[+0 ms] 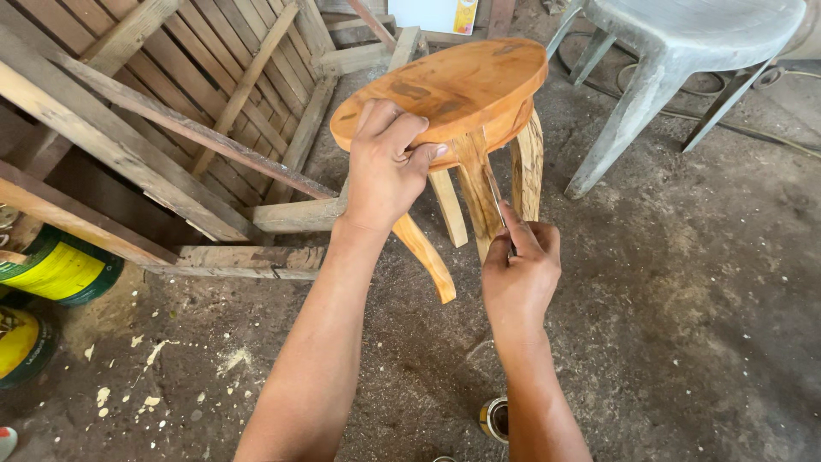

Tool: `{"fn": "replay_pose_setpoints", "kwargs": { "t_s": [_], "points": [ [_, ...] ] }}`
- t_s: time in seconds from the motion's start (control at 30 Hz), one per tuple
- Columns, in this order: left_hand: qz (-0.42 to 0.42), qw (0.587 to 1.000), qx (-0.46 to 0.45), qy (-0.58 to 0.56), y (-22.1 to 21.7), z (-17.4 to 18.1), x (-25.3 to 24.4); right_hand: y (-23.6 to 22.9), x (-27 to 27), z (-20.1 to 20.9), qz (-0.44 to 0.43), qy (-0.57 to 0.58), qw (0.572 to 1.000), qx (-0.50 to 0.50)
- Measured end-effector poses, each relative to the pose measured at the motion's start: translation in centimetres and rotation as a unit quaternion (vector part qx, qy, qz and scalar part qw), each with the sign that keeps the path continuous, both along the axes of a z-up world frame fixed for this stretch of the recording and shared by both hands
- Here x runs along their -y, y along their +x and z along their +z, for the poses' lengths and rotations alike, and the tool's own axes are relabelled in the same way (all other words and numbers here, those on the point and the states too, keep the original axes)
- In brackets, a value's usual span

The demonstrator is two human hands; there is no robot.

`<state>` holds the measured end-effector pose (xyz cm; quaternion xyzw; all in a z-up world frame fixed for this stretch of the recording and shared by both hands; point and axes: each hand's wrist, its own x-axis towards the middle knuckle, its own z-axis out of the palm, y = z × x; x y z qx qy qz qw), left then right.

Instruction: The person applies a liquid finish to a round wooden stool and its curved legs using a small brush, then uses a small knife to scrape or refine details on the underside and around the joints.

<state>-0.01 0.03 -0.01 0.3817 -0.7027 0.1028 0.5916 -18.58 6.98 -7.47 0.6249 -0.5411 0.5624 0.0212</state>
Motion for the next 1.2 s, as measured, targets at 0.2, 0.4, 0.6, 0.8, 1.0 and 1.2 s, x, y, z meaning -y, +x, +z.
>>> {"fn": "replay_pose_setpoints", "kwargs": {
  "t_s": [0.2,0.4,0.6,0.8,1.0,1.2],
  "points": [
    [-0.002,1.0,0.003,-0.005,-0.2,0.0,0.0,-0.6,-0.6,-0.1,-0.021,0.029,0.999,-0.001],
    [-0.005,1.0,-0.002,0.007,-0.9,0.0,-0.3,0.3,0.1,-0.4,0.005,0.017,1.0,0.021],
    [-0.007,1.0,0.005,-0.005,-0.9,0.3,-0.4,-0.1,-0.2,-0.2,0.033,0.036,0.998,0.048],
    [-0.01,1.0,0.008,-0.004,-1.2,0.1,-0.4,0.5,-0.1,0.1,0.043,0.001,0.998,0.046],
    [-0.014,1.0,0.009,-0.002,-1.2,0.2,-0.4,1.0,-0.3,0.6,0.061,0.009,0.995,0.078],
    [-0.02,1.0,0.015,-0.015,-1.7,0.2,-0.5,3.1,-0.5,2.4,0.052,0.066,0.985,0.15]
  ]
}}
